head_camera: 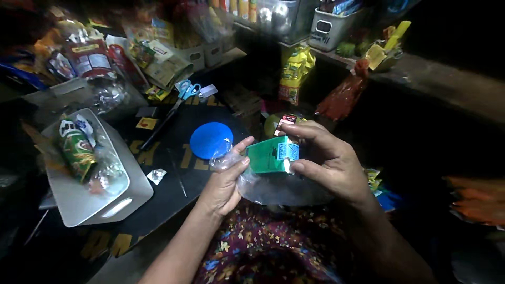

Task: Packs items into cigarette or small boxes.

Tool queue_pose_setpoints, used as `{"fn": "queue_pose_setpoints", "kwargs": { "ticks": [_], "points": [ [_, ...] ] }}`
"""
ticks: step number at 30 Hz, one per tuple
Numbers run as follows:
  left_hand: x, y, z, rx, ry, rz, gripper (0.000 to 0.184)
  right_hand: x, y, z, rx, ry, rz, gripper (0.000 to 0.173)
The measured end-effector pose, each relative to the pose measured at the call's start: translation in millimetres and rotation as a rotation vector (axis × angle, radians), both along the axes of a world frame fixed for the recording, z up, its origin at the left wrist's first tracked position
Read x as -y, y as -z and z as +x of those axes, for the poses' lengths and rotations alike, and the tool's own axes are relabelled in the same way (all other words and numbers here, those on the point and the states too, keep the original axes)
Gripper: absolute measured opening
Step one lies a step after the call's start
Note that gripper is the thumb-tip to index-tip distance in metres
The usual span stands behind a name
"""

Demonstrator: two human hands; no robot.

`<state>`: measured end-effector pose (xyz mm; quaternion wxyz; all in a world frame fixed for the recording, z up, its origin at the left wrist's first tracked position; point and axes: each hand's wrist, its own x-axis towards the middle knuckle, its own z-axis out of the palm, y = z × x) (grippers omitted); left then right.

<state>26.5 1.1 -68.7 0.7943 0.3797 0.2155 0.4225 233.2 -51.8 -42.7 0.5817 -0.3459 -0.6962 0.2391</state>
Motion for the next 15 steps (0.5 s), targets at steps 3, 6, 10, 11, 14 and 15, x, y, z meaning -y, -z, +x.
{"fn": "queue_pose_setpoints", "kwargs": {
  "ticks": [3,6,10,11,14,15],
  "points": [
    [0.4,1.4,1.7,-0.045,-0.086,0.03,0.046,5.9,-6.0,6.0,0.144,0.106,0.022,0.04],
    [2.4,1.9,2.0,-0.091,-0.122,0.049,0.046,9.1,-10.7,10.5,0.347,0.201,0.121,0.026],
    [4.1,3.1,2.1,-0.113,-0.155,0.071,0.045,10.9,-7.3,5.2,0.575,0.389,0.288,0.021],
    [4.2,4.2,2.5,-0.103,-0.157,0.07,0.046,10.3,-5.4,3.2,0.594,0.428,0.322,0.019],
    [5.2,6.5,6.6,-0.077,-0.154,0.05,0.049,5.5,-3.0,3.2,0.646,0.503,0.397,0.014],
    [5.5,7.4,8.1,-0.067,-0.146,0.048,0.049,4.3,-3.6,3.6,0.669,0.523,0.417,0.013]
  ]
}}
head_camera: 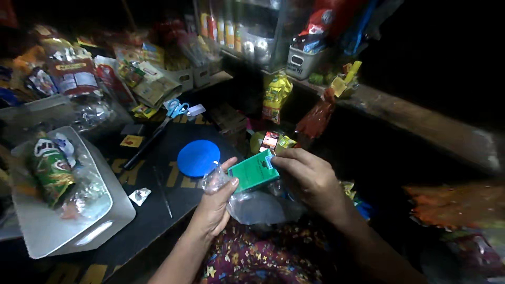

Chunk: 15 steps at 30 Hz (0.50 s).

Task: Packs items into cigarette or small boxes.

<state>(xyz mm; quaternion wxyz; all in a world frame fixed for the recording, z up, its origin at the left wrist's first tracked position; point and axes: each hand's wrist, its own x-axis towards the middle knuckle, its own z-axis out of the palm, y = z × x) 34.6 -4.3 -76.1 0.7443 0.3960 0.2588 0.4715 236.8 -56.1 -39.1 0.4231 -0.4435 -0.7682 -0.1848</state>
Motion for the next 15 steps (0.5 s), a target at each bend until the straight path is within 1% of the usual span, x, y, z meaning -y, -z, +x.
{"fn": "queue_pose_setpoints", "kwargs": {
  "ticks": [3,7,13,15],
  "points": [
    [3.1,0.9,5.6,0.009,0.013,0.007,0.048,-0.5,-2.4,1.0,0.066,0.052,0.027,0.01],
    [5.5,4.3,15.5,0.079,0.04,-0.005,0.046,-2.8,-3.5,4.5,0.066,0.074,0.071,0.011],
    [10.2,6.8,28.5,0.093,0.109,-0.02,0.044,5.8,3.7,11.4,-0.202,-0.039,-0.012,0.012],
    [13.4,7.8,29.8,0.088,0.097,-0.008,0.043,10.1,5.6,11.5,-0.259,-0.056,-0.038,0.011]
  ]
}}
